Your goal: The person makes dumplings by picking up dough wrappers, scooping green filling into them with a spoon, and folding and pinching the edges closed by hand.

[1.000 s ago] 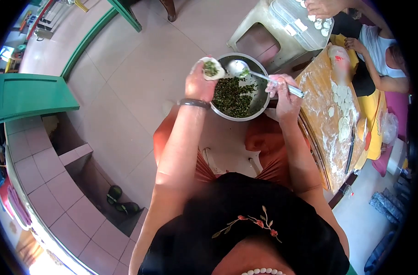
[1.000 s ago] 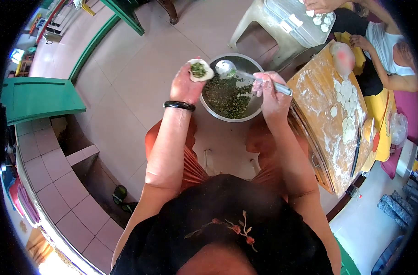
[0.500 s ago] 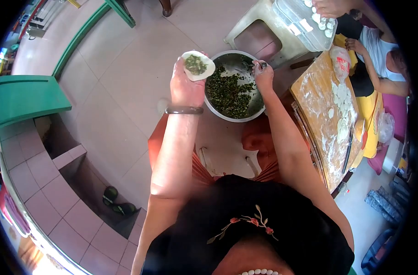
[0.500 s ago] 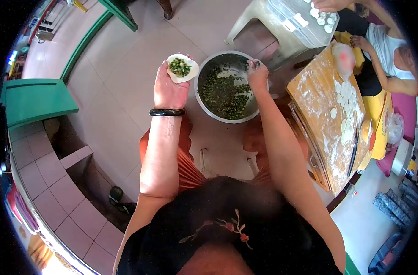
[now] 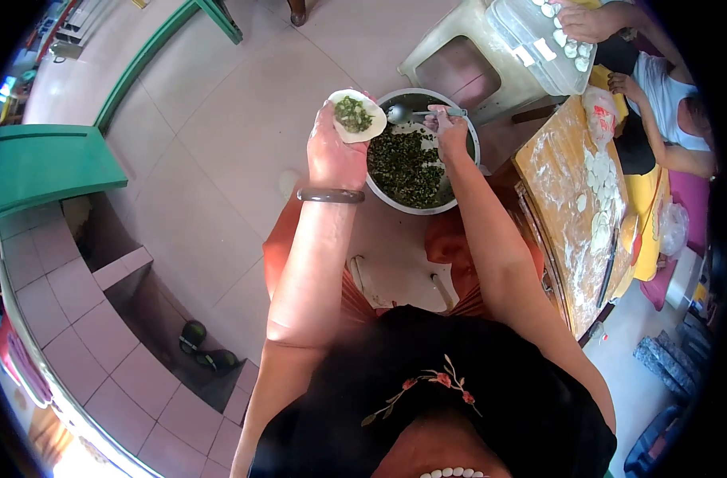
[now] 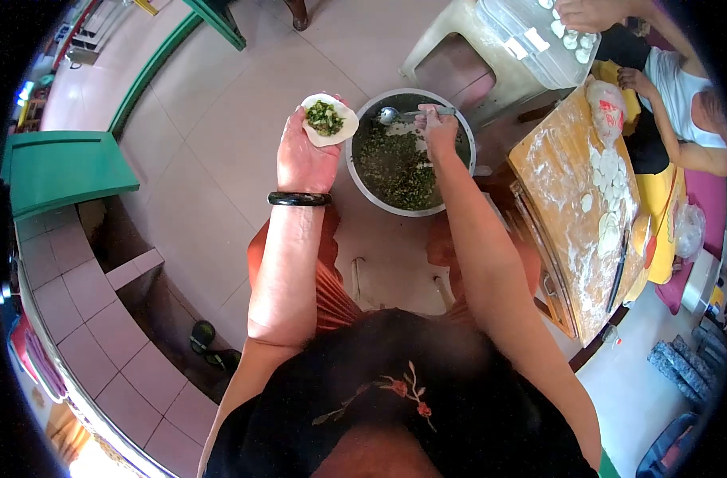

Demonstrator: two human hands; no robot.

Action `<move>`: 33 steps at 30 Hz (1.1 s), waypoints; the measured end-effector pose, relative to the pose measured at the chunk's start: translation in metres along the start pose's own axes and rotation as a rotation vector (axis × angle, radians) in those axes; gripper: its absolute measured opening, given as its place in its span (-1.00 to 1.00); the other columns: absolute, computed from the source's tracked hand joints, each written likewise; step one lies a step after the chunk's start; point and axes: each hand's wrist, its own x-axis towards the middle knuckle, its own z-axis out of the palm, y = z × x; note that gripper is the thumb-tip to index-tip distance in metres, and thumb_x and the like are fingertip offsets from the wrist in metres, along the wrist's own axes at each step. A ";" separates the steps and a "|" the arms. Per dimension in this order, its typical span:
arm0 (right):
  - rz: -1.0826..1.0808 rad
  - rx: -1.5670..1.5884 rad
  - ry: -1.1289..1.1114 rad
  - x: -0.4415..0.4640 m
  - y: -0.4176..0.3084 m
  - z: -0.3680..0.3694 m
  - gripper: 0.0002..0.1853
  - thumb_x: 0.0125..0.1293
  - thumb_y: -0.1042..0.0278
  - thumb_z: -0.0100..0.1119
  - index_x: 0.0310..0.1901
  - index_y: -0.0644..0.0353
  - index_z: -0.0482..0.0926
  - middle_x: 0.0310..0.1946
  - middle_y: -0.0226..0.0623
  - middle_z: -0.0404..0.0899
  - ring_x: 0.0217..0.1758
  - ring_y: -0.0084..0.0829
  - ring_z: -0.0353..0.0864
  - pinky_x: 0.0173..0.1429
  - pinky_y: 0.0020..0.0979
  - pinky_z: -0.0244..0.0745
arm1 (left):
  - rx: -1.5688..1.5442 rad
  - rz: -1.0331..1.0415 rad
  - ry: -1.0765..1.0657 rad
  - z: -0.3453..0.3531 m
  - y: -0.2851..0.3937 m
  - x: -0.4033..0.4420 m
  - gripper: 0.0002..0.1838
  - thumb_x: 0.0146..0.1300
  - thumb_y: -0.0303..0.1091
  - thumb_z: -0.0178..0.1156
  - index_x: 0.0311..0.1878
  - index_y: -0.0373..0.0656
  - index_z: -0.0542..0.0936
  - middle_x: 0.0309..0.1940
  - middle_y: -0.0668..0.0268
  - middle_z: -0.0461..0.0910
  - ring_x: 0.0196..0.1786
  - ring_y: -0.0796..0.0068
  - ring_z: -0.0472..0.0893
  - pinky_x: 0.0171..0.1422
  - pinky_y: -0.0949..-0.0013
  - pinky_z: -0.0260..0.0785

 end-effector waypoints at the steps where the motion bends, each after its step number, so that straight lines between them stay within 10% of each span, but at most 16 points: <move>1: 0.020 0.038 -0.020 0.001 0.002 -0.002 -0.79 0.40 0.45 -0.06 -0.23 0.29 0.61 -0.48 -0.28 0.57 -0.48 -0.48 0.55 -0.34 -0.49 0.49 | -0.008 -0.003 0.001 0.000 -0.001 0.001 -0.61 0.46 -0.24 -0.29 0.11 -0.35 0.34 0.04 -0.01 0.47 0.16 0.07 0.46 0.30 0.08 0.32; 7: 0.236 0.255 -0.033 0.004 0.023 -0.010 -0.78 0.42 0.30 0.03 -0.21 0.30 0.55 -0.42 -0.29 0.52 -0.37 -0.44 0.54 -0.28 -0.44 0.53 | -0.076 -0.037 -0.001 -0.003 -0.004 0.003 -0.68 0.45 -0.29 -0.15 0.07 -0.37 0.36 -0.04 0.01 0.51 0.05 0.10 0.54 0.18 0.09 0.43; 33: -0.070 -0.211 -0.187 -0.034 0.011 0.020 -0.73 0.44 0.28 -0.03 -0.31 0.26 0.58 -0.56 -0.40 0.53 -0.55 -0.61 0.48 -0.44 -0.54 0.40 | -0.030 -0.009 -0.070 -0.005 -0.005 0.003 -0.68 0.45 -0.29 -0.19 0.06 -0.34 0.39 -0.02 0.04 0.52 0.07 0.16 0.53 0.18 0.13 0.42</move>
